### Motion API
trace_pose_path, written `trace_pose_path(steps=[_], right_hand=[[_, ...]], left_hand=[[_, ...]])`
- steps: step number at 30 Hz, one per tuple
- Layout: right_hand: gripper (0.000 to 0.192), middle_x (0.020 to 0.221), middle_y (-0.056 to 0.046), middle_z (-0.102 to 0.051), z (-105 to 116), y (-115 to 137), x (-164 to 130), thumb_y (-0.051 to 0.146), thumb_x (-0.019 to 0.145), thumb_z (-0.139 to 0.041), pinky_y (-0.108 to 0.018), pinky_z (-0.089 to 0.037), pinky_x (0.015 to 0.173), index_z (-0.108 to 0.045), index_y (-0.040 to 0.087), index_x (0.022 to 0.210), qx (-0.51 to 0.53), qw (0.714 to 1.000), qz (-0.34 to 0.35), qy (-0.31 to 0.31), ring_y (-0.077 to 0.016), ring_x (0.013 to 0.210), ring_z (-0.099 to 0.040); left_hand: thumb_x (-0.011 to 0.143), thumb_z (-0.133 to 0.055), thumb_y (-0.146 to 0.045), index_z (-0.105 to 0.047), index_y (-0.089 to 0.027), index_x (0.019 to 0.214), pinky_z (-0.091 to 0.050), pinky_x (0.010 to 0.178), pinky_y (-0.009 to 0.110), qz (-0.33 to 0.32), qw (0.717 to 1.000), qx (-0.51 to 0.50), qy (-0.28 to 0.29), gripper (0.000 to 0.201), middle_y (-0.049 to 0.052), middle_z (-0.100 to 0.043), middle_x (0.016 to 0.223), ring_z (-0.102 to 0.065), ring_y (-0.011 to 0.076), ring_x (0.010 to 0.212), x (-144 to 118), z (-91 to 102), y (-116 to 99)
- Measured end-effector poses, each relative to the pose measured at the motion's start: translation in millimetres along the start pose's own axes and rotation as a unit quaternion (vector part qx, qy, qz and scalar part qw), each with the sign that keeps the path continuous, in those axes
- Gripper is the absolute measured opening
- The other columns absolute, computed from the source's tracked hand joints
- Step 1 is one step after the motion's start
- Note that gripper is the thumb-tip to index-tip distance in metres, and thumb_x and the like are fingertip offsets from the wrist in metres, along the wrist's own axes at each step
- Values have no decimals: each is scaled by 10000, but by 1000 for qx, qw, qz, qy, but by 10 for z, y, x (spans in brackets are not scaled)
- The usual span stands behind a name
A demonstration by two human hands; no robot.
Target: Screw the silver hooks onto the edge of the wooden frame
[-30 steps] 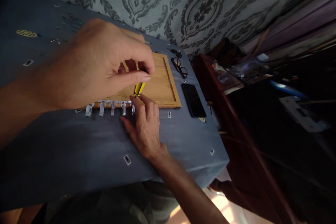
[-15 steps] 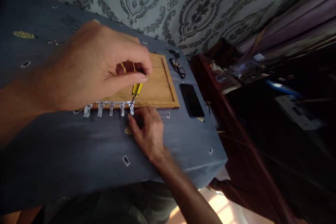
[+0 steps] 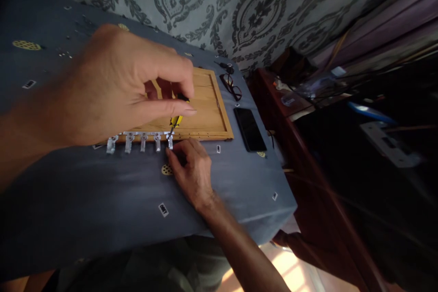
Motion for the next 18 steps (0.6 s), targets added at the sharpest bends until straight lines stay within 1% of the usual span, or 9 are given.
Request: trace_pose_path(steps=[3, 5, 7, 10, 12, 15, 18], right_hand=[[163, 759, -13, -668, -3, -3, 1, 268, 950, -650, -292, -478, 631, -649, 208, 798, 6, 1000, -4, 2, -167, 694, -619], [159, 755, -12, -663, -9, -8, 1, 265, 949, -651, -291, -474, 633, -651, 206, 801, 8, 1000, -10, 6, -167, 697, -617], [160, 757, -12, -663, -17, -17, 1, 270, 950, -647, -292, -475, 641, -651, 208, 804, 11, 1000, -17, 11, -169, 706, -617], [165, 769, -18, -670, -19, -34, 1, 281, 951, -643, -296, -478, 658, -649, 215, 801, 15, 999, -30, 16, -173, 721, -616], [166, 776, -21, -672, -21, -40, 1, 283, 954, -639, -298, -477, 664, -647, 217, 802, 17, 999, -35, 19, -174, 725, -614], [162, 775, -20, -667, -25, -40, 0, 277, 954, -635, -298, -473, 664, -646, 215, 805, 23, 999, -35, 20, -173, 722, -611], [155, 769, -20, -661, -16, -43, -2, 265, 945, -644, -296, -469, 660, -648, 209, 802, 28, 999, -30, 13, -170, 718, -610]], left_hand=[[936, -568, -193, -662, -144, 766, -362, 623, 207, -2, 1000, 27, 3, 200, -77, -578, 700, -554, 42, 654, -4, -1, -18], [895, -484, -141, -626, -144, 725, -308, 621, 215, -8, 998, 58, 6, 222, -68, -518, 663, -500, 31, 627, 14, 12, -53], [857, -435, -139, -599, -149, 700, -300, 628, 213, 2, 995, 96, 28, 227, -61, -456, 646, -476, 26, 610, 44, 2, -65], [834, -409, -161, -606, -164, 724, -414, 693, 232, 49, 984, 140, 95, 226, -61, -403, 659, -538, 33, 634, 74, -63, -16], [835, -390, -160, -644, -173, 776, -504, 787, 301, 76, 976, 152, 133, 261, -64, -420, 682, -614, 62, 703, 71, -97, 27], [870, -326, -177, -672, -147, 828, -533, 930, 414, 81, 979, 113, 148, 350, -67, -482, 739, -690, 121, 858, 69, -94, 40], [892, -295, -208, -677, -124, 840, -536, 931, 461, 76, 981, 95, 150, 394, -80, -512, 751, -700, 137, 868, 77, -78, 55]])
Point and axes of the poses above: each hand's wrist, its own x-axis towards the middle knuckle, its own z-axis out of the back of the hand, y = z × x, the point moved 9 cm from there along x, towards the middle knuckle
